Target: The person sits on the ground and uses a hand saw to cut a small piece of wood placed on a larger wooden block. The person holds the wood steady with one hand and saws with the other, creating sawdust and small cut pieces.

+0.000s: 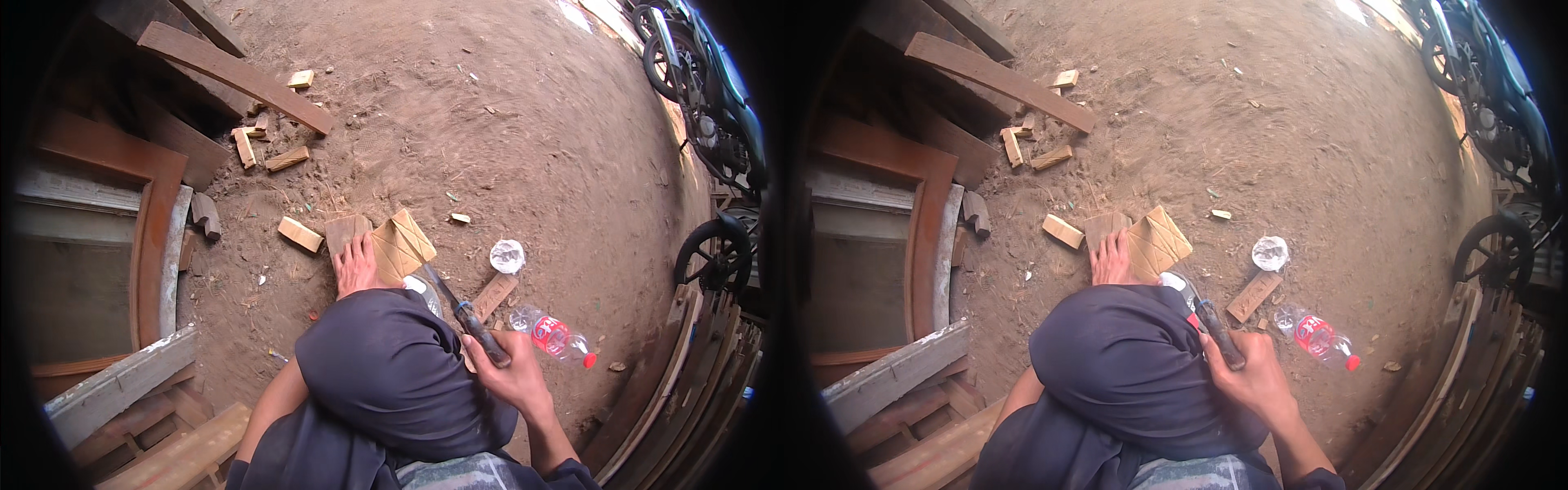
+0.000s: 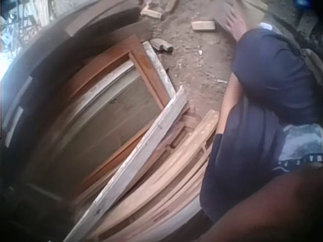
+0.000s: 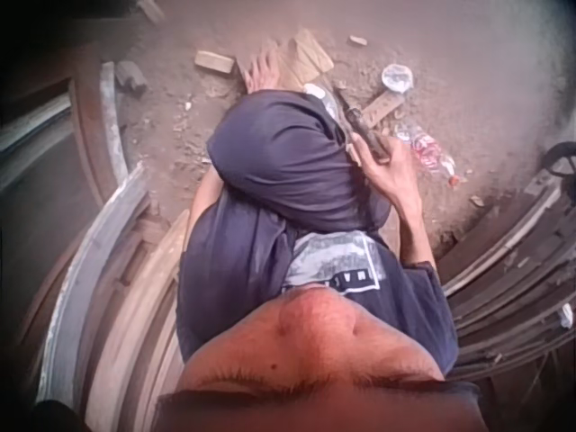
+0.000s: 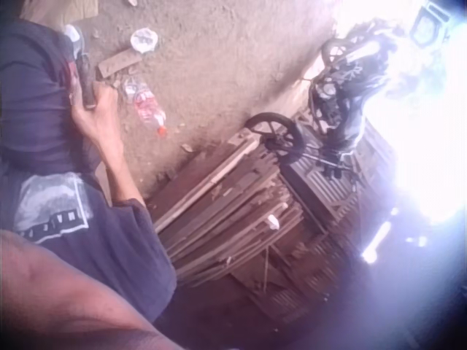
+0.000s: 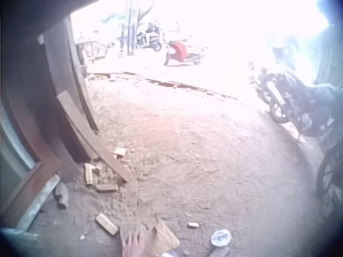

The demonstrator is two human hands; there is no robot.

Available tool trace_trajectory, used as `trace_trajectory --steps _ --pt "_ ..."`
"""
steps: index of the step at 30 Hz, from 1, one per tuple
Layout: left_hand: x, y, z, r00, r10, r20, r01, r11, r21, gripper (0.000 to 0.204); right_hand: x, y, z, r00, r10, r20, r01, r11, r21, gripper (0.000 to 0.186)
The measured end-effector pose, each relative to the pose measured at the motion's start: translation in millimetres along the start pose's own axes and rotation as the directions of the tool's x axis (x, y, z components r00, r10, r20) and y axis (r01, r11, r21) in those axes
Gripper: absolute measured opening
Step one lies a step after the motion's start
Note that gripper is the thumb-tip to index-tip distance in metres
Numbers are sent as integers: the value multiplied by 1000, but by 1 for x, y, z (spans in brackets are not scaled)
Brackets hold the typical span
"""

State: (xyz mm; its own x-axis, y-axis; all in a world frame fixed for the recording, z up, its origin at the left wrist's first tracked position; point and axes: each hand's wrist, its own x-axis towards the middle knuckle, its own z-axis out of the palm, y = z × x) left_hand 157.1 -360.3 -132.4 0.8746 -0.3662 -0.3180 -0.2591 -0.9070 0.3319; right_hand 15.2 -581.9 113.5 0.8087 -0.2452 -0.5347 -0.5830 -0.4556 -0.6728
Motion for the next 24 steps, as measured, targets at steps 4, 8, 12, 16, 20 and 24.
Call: trace_trajectory --steps 4,8,12,16,20,24 --pt "-2 4 -1 1000 9 -11 -8 1000 14 147 11 8 10 999 -37 -29 36 999 -12 41" --pt "1 6 -3 1000 -5 8 4 1000 22 148 -8 -17 -16 997 38 65 -35 998 -49 44" --pt "-3 -7 -1 999 -21 -32 23 997 69 148 6 -16 -10 998 1 64 1 999 -35 45" --pt "2 3 9 996 68 -59 -68 998 7 148 20 5 12 994 -66 -82 62 997 -45 45" --pt "-1 -5 3 999 18 -50 -17 999 39 148 4 -19 -16 999 3 44 0 998 -68 43" --pt "-2 -6 9 996 23 -81 -16 997 80 148 0 -15 -12 999 18 45 -16 998 -54 40"
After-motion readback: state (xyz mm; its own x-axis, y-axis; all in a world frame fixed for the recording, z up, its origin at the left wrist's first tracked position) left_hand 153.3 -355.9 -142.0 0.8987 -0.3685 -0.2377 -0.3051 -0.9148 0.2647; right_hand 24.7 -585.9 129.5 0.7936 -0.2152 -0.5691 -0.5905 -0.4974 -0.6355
